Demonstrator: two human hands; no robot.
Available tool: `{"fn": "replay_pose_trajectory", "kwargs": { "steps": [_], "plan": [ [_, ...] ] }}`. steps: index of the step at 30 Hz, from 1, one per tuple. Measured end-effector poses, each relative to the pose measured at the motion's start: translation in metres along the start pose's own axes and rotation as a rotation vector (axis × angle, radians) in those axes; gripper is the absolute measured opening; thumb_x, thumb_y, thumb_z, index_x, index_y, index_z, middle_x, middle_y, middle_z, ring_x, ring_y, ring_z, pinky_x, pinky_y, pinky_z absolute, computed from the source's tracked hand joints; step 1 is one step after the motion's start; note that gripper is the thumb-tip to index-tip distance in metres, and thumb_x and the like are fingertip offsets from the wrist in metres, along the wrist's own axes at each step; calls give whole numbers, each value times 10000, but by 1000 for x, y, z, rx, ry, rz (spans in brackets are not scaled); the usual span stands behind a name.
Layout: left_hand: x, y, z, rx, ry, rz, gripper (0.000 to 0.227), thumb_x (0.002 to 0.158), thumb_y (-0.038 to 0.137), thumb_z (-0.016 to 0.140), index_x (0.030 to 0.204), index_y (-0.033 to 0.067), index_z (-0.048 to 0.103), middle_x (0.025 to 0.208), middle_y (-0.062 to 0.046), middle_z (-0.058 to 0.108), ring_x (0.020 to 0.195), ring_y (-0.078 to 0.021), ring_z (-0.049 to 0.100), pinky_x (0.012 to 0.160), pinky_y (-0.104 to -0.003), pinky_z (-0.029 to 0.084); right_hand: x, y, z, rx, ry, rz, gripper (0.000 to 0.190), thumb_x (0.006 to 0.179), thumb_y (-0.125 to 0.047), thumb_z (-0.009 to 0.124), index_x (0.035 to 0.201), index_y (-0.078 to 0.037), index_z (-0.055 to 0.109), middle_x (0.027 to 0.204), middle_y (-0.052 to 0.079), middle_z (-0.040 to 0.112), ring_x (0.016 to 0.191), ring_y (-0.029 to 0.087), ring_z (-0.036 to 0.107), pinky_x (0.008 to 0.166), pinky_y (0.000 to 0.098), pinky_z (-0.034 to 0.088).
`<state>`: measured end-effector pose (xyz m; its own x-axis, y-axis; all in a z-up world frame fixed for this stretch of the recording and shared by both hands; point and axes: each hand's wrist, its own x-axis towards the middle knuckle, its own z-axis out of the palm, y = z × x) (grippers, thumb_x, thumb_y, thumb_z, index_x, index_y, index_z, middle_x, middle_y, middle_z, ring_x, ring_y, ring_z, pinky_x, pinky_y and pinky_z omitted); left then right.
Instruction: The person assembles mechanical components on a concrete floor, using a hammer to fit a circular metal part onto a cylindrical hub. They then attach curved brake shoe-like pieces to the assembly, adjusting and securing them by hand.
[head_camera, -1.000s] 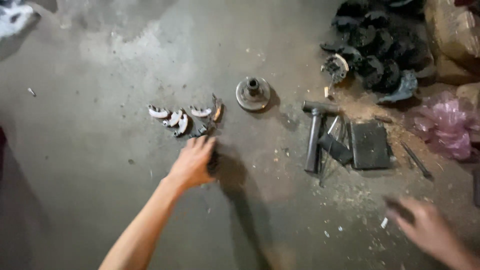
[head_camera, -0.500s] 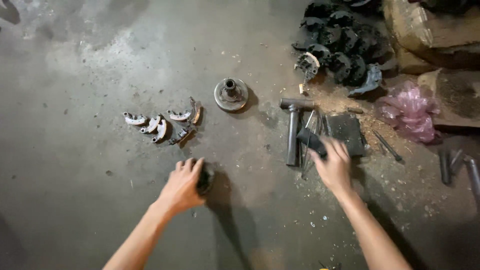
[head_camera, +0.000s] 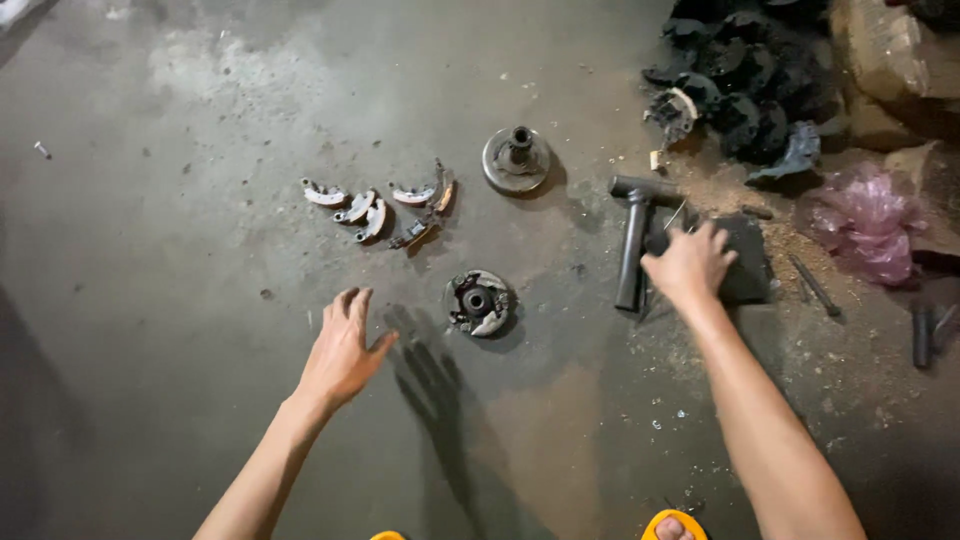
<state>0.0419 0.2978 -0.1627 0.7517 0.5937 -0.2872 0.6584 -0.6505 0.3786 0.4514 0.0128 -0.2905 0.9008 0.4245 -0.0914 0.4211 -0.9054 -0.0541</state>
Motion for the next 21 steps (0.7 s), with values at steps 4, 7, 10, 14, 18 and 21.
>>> {"fn": "replay_pose_trajectory", "kwargs": {
  "steps": [4,7,10,14,18,21],
  "plan": [
    [-8,-17,27,38,-42,9,752,892,390,731,1485,40,428,1397,-224,491,1338,-407,510,1080,-505,489,-22,8,-34,584,270,32,526,735,-288,921,1150,-4,768,1279,336,601,1240,507,554,1062,587,427],
    [3,-4,56,46,-14,109,742,854,360,771,1442,15,479,1361,-240,539,1297,-415,549,1064,-493,496,-26,18,-63,1302,435,61,452,845,-34,840,1267,-77,683,1190,78,684,1096,182,601,1008,358,476],
    [25,23,93,-45,105,238,771,798,246,838,1400,-57,465,1388,-299,504,1204,-449,565,979,-545,550,-12,59,-77,1542,434,206,938,929,-82,857,1523,103,155,1596,243,387,1470,298,515,1251,424,327],
    [51,57,119,102,22,79,1314,660,542,962,1535,-113,231,1601,-384,194,1483,-540,211,1094,-771,244,-80,8,-150,1514,110,35,457,924,-32,540,1327,-121,344,1239,52,550,1126,149,580,1103,365,526],
    [61,63,141,173,147,192,1358,609,548,944,1568,-65,203,1601,-340,220,1422,-503,325,1084,-724,315,-149,-40,-127,1197,-228,133,544,782,126,559,1302,-32,596,1127,159,628,903,278,603,754,402,555],
    [64,69,134,96,190,258,1230,503,296,963,1519,-18,346,1478,-290,394,1225,-476,450,962,-540,445,-184,-46,-50,814,-412,-26,260,866,-272,776,1026,-76,718,777,50,634,566,148,538,470,304,448]
  ]
}}
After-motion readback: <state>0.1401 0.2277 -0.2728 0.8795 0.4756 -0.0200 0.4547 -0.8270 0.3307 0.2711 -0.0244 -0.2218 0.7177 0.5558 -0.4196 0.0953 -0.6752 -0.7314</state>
